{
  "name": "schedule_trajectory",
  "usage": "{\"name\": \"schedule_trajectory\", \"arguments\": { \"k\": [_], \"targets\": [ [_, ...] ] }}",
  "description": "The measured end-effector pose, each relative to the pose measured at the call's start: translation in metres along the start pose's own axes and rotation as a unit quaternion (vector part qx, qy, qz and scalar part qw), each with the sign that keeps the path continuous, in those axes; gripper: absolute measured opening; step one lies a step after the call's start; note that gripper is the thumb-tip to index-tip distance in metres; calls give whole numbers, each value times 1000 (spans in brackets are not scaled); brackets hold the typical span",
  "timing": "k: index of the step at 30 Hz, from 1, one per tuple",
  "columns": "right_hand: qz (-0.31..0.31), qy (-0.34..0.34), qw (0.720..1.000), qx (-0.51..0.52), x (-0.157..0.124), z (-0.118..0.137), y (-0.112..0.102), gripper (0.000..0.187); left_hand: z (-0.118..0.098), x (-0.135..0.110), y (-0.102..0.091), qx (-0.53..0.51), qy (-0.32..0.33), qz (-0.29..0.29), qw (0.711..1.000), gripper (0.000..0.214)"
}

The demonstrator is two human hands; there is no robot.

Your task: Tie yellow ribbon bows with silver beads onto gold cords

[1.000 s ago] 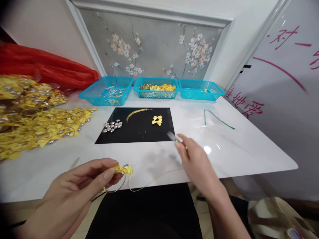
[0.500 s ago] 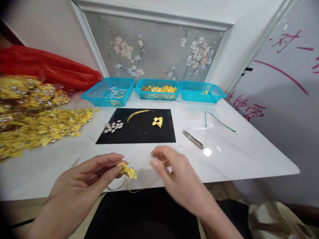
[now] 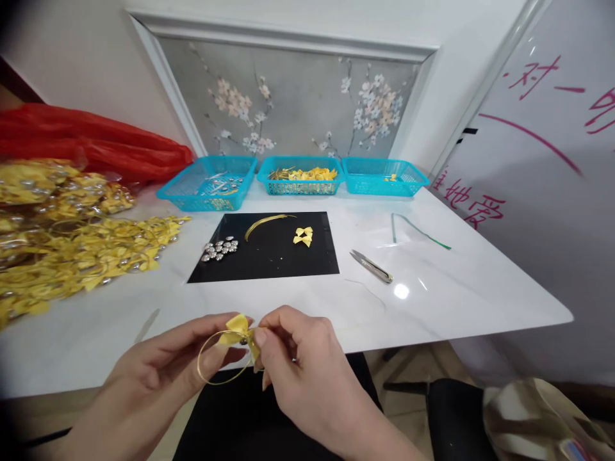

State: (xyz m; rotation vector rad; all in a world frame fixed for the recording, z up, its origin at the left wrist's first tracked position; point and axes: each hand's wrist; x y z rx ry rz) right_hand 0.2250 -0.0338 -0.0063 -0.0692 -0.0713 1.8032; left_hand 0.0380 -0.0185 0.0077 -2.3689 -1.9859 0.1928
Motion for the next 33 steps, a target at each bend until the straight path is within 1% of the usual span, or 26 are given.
{"name": "schedule_trajectory", "arguments": {
  "k": [2, 4, 6, 8, 10, 11, 13, 15, 18, 20, 22, 24, 26, 28, 29, 30, 31, 33],
  "targets": [
    [8, 2, 1000, 13, 0, -1, 3, 24, -2, 0, 3, 1, 8, 35, 999, 20],
    [8, -7, 999, 30, -2, -2, 3, 19, -4, 0, 7, 2, 10, 55, 998, 17],
    [-24, -50, 998, 14, -5, -3, 3, 11, -4, 0, 9, -9, -2, 59, 998, 17],
    [-83, -126, 987, -64, -8, -3, 2, 14, -2, 0, 9, -31, -15, 48, 998, 17],
    [-130, -189, 960, -159, -10, -2, 3, 17, 1, -1, 8, -43, -15, 28, 999, 14],
    [-141, -205, 950, -191, -11, -1, 3, 16, 1, -2, 8, -42, -10, 19, 999, 12],
    [-143, -213, 943, -213, -9, 1, 6, 11, 2, -2, 8, -22, 7, 1, 1000, 10],
    [-144, -207, 946, -202, -7, 2, 9, 7, 2, -3, 8, 11, 27, -17, 999, 9],
    [-142, -199, 955, -170, -3, 3, 13, 11, 3, -4, 9, 56, 50, -31, 997, 8],
    [-134, -200, 958, -158, -2, 5, 14, 13, 3, -4, 8, 67, 57, -30, 996, 8],
    [-131, -215, 954, -161, -2, 6, 15, 14, 3, -4, 8, 68, 66, -22, 995, 8],
    [-144, -249, 938, -193, -3, 7, 16, 17, 1, -5, 7, 71, 76, -12, 994, 10],
    [-162, -287, 913, -241, -3, 8, 18, 20, -1, -4, 6, 76, 85, -9, 993, 11],
    [-172, -303, 896, -275, -3, 8, 19, 21, -5, -3, 4, 81, 94, -8, 992, 10],
    [-174, -301, 895, -280, -3, 8, 19, 22, -6, -2, 4, 85, 99, -8, 991, 10],
    [-173, -290, 900, -275, -2, 8, 19, 22, -7, -2, 3, 90, 105, -7, 990, 11],
    [-165, -270, 912, -262, -1, 9, 18, 21, -7, -1, 2, 96, 110, -2, 989, 12],
    [-130, -206, 946, -214, 0, 10, 14, 16, -7, 1, -1, 102, 108, 10, 989, 14]
  ]
}}
Point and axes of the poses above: each hand's wrist, its own x-axis towards the middle knuckle, its own y-axis out of the palm, z = x × y, and after that the axes turned 3 degrees about -x, right-handed
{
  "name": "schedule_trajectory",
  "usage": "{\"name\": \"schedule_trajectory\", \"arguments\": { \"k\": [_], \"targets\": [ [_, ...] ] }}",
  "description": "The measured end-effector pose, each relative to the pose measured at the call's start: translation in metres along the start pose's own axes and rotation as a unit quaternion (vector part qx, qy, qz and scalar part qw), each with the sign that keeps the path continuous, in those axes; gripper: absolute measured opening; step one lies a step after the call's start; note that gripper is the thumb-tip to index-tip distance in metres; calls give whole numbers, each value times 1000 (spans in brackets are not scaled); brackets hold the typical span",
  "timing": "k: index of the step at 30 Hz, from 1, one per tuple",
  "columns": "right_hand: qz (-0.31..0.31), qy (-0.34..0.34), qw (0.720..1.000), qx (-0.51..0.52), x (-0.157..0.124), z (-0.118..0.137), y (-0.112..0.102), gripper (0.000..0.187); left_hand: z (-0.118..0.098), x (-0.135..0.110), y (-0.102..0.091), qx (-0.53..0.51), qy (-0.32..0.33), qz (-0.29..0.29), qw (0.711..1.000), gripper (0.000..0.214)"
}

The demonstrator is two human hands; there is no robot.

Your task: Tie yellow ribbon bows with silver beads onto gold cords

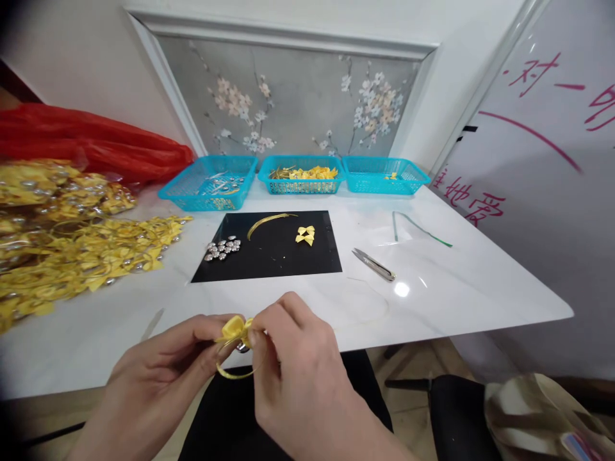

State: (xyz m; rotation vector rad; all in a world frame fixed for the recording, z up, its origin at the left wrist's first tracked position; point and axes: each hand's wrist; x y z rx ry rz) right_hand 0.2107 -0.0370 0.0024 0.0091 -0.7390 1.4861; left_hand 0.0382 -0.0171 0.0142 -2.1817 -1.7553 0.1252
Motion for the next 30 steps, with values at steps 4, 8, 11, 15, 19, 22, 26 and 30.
{"name": "schedule_trajectory", "arguments": {
  "k": [4, 8, 11, 15, 19, 22, 26, 30],
  "targets": [
    [122, 166, 965, 164, 3, -4, -10, 8, 7, 0, -2, -49, -50, 10, 997, 9],
    [108, 205, 943, 239, 0, -6, -13, 21, 11, 0, 1, -169, -110, -7, 980, 8],
    [95, 177, 934, 295, -1, -5, -13, 25, 8, 1, 5, -214, -127, -12, 969, 7],
    [112, 174, 906, 370, 1, -5, -13, 17, 5, 2, 5, -220, -122, -23, 967, 9],
    [172, 182, 882, 399, 1, -13, -10, 15, 3, -1, 4, -190, -101, -16, 976, 9],
    [177, 167, 866, 436, -2, -22, -7, 13, 4, -5, 4, -139, -78, -5, 987, 9],
    [82, 172, 859, 475, -5, -31, -10, 9, 10, -6, 4, -129, -81, -27, 988, 8],
    [66, 205, 894, 394, 0, -29, -14, 19, 11, -6, 2, -119, -73, -31, 990, 7]
  ]
}}
Point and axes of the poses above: each hand's wrist, its own x-axis towards the middle knuckle, its own y-axis out of the palm, z = x × y, and after that the axes turned 3 degrees about -x, right-handed
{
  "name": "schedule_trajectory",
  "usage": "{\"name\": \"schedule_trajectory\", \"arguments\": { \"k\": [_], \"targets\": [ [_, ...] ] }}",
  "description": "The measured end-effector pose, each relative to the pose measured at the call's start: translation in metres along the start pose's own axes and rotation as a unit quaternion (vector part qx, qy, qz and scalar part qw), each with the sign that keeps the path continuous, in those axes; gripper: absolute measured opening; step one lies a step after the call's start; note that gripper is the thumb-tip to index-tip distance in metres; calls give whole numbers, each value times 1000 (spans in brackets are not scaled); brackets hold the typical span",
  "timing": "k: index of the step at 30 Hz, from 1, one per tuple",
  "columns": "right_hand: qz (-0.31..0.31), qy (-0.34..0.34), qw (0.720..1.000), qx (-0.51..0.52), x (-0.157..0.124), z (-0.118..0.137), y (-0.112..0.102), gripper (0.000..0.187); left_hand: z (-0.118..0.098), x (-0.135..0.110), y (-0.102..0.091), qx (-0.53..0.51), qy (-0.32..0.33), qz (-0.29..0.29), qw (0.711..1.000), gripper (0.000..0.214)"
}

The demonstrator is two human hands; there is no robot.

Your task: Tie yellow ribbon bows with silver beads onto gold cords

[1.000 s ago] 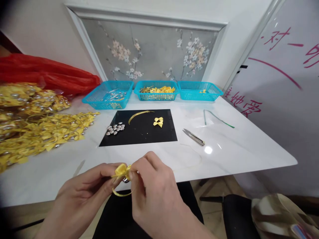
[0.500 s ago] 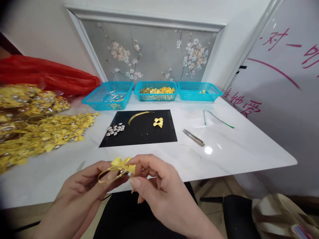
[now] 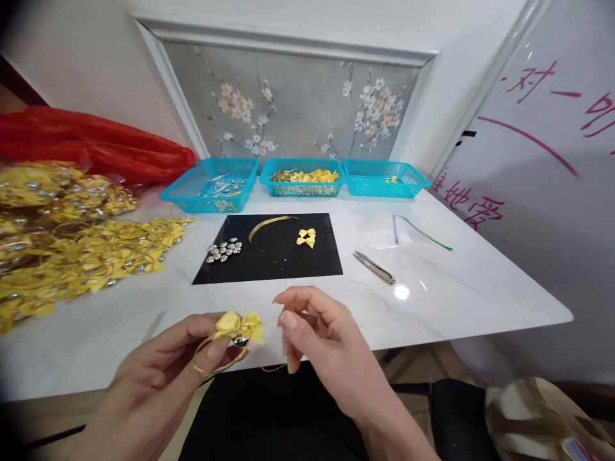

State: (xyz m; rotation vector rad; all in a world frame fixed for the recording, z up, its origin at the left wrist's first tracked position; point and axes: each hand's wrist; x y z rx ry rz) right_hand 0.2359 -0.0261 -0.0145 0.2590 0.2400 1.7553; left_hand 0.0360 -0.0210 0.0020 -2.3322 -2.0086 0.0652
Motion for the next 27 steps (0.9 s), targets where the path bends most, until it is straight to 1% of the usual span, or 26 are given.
{"name": "schedule_trajectory", "arguments": {
  "k": [3, 6, 8, 11, 12, 13, 15, 17, 19, 20, 21, 23, 24, 25, 27],
  "targets": [
    [25, 35, 997, -65, 3, 10, 6, 25, -4, -2, -2, 49, 34, 27, 998, 10],
    [25, 40, 989, -139, 5, 17, 13, 20, -7, -4, -3, 83, 52, 52, 994, 12],
    [5, 3, 981, -192, 4, 16, 18, 14, -6, -4, -4, 78, 44, 58, 994, 12],
    [-55, -115, 956, -262, 1, 9, 23, 11, 1, -4, -5, 24, 6, 63, 998, 13],
    [-69, -142, 950, -270, -1, 6, 24, 11, 3, -4, -5, 2, -7, 65, 998, 13],
    [-79, -152, 948, -268, -2, 4, 25, 10, 4, -5, -5, -15, -16, 65, 998, 13],
    [-88, -134, 958, -240, -4, 2, 25, 8, 3, -5, -3, -34, -25, 58, 997, 13],
    [-82, -102, 971, -202, -4, 2, 21, 8, -2, -6, -1, -58, -39, 33, 997, 14],
    [-57, -86, 980, -167, -3, 4, 16, 10, -9, -5, 1, -135, -82, 12, 987, 15],
    [-36, -80, 985, -151, -2, 6, 14, 11, -12, -5, 1, -191, -118, 7, 974, 16],
    [-17, -77, 988, -136, -1, 7, 12, 14, -13, -5, 1, -249, -160, 7, 955, 18],
    [17, -78, 989, -125, 4, 8, 10, 22, -14, -3, 1, -355, -239, 25, 903, 23],
    [33, -79, 988, -132, 6, 9, 11, 25, -13, -3, 1, -400, -268, 42, 875, 25],
    [48, -79, 985, -143, 9, 10, 12, 28, -11, -3, 2, -441, -288, 61, 848, 26],
    [76, -79, 981, -163, 15, 11, 16, 28, -6, -4, 4, -511, -303, 97, 798, 25]
  ]
}}
Point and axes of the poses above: each hand's wrist, its own x-axis towards the middle knuckle, its own y-axis out of the palm, z = x × y, and after that the axes turned 3 degrees about -x, right-handed
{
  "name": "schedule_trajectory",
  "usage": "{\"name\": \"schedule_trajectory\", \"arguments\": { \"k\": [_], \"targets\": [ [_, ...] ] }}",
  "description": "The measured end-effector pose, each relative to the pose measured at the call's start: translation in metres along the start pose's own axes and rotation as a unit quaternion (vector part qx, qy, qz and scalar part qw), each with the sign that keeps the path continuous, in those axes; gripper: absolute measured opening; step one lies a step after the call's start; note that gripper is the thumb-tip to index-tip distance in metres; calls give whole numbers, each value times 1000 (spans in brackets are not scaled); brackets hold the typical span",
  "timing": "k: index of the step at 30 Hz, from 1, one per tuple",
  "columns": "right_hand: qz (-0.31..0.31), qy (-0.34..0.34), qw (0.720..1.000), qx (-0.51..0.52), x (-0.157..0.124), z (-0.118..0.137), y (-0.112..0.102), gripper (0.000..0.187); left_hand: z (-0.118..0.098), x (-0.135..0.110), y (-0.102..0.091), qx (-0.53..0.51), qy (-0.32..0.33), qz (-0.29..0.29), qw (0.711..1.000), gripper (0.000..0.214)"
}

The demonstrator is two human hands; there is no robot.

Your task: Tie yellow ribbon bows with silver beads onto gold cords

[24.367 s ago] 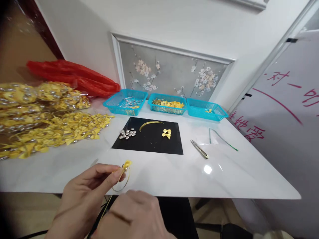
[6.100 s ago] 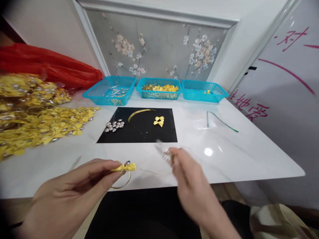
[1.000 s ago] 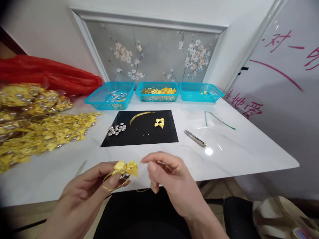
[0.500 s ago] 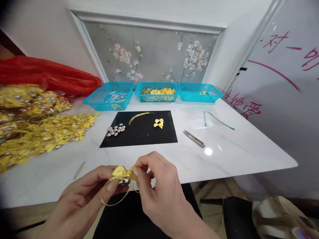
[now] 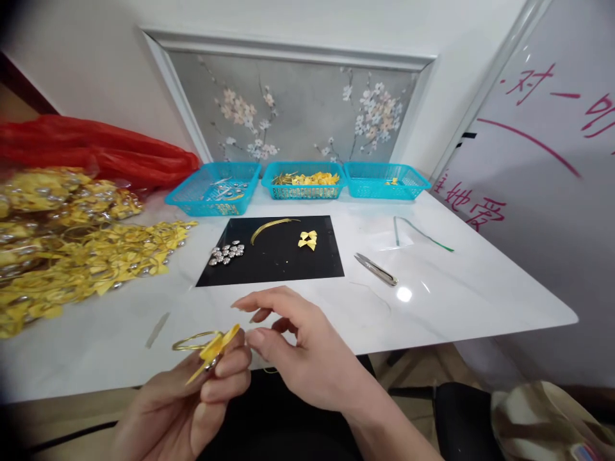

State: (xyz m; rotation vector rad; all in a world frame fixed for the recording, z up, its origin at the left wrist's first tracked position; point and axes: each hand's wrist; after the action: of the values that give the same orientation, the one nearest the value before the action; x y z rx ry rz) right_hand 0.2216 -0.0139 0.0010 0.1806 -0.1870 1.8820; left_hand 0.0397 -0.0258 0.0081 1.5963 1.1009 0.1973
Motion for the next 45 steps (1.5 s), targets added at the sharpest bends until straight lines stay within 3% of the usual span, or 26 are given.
{"name": "schedule_trajectory", "arguments": {
  "k": [5, 7, 10, 14, 18, 22, 29, 33, 39, 43, 45],
  "targets": [
    [13, -1, 1000, -9, 10, 5, 10, 11, 11, 3, -5, -77, -33, 42, 996, 16],
    [-11, 18, 999, -27, 9, 7, 12, 11, 13, 4, -7, -43, -33, 21, 998, 11],
    [-23, 52, 997, -51, 5, 10, 11, 11, 12, 6, -12, 91, -2, -48, 995, 7],
    [-31, 25, 992, -118, 1, 14, 6, 13, 0, 2, -16, 247, 116, -141, 952, 17],
    [-29, 9, 987, -157, 0, 15, 6, 14, -14, -7, -15, 364, 215, -166, 891, 36],
    [-26, 5, 984, -174, -1, 13, 7, 15, -16, -8, -12, 486, 223, -159, 830, 31],
    [-6, 5, 979, -202, 2, 15, 10, 11, -8, -1, -9, 528, 261, -152, 794, 17],
    [6, 46, 985, -164, 8, 15, 13, 16, -5, -1, -4, 488, 291, -175, 804, 13],
    [5, 132, 990, 57, 13, 11, 21, 25, -3, -7, -11, 473, 286, -168, 816, 10],
    [-2, 112, 993, -41, 14, 14, 25, 20, -5, -10, -11, 436, 255, -145, 851, 20],
    [-2, 88, 991, -99, 13, 15, 26, 19, -6, -9, -9, 433, 251, -137, 855, 24]
  ]
}}
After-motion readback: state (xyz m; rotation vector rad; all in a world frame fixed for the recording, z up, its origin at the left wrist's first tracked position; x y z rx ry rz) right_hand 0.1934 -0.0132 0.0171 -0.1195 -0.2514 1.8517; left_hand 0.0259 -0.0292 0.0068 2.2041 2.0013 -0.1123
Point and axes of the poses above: each hand's wrist, its own x-axis towards the middle knuckle, its own y-axis out of the palm, z = x × y, and after that the axes turned 3 degrees about -x, right-handed
